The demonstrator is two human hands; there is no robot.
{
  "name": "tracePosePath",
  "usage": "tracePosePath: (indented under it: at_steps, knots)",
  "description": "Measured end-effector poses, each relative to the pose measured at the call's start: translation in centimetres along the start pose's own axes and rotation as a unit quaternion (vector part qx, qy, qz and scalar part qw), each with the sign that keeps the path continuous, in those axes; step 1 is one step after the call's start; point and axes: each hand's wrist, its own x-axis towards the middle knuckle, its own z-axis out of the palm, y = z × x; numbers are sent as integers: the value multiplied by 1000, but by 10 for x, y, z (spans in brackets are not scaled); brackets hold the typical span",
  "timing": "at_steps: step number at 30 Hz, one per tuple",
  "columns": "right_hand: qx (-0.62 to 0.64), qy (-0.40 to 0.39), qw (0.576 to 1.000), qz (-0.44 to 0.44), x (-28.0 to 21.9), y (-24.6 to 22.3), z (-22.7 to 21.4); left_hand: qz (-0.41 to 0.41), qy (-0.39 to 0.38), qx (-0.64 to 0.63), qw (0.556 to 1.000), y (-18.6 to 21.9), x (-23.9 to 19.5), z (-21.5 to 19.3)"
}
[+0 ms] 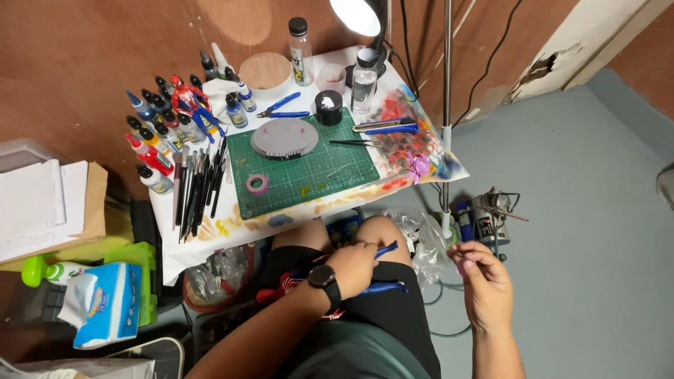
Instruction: Assembling a Spider-Man action figure and applying small detail strips to its joints at a hobby workbench.
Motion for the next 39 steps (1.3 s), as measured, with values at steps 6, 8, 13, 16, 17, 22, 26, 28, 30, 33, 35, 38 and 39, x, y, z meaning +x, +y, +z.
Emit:
tracePosePath:
  at_steps: [6, 8, 13, 16, 17, 22, 26, 28, 30, 33, 35, 38, 39]
  knots:
    - [-77, 30, 996, -17, -3, 0, -1, 82, 156, -120, 977, 6, -38, -60]
    - [-60, 26, 997, -32, 0, -2, 3, 136, 197, -169, 956, 10, -56, -79]
    - [-45, -54, 989, -127, 8, -39, 46, 177, 156, -455, 859, 27, -93, -102]
    - [-53, -42, 993, -97, 13, -61, 76, 236, 91, -622, 741, 26, -97, -100]
    - [-32, -84, 988, -125, 14, -68, 86, 253, 83, -631, 729, 27, -100, -101]
    - [19, -188, 967, -171, 17, -91, 126, 288, 72, -662, 689, 24, -100, -99]
    - [11, -200, 961, -190, 17, -98, 150, 298, 80, -665, 680, 23, -100, -99]
    - [13, -195, 961, -194, 18, -97, 158, 294, 73, -680, 668, 22, -100, -100]
    - [-3, -192, 955, -226, 19, -97, 165, 302, 84, -676, 667, 19, -99, -101]
    - [-12, -190, 953, -234, 15, -98, 173, 306, 103, -667, 671, 18, -99, -102]
    - [-15, -194, 953, -233, 14, -95, 173, 309, 94, -666, 672, 17, -103, -102]
    - [-21, -195, 954, -228, 12, -93, 174, 300, 103, -645, 695, 13, -106, -97]
    - [-25, -189, 956, -225, 11, -92, 175, 290, 118, -623, 717, 11, -105, -96]
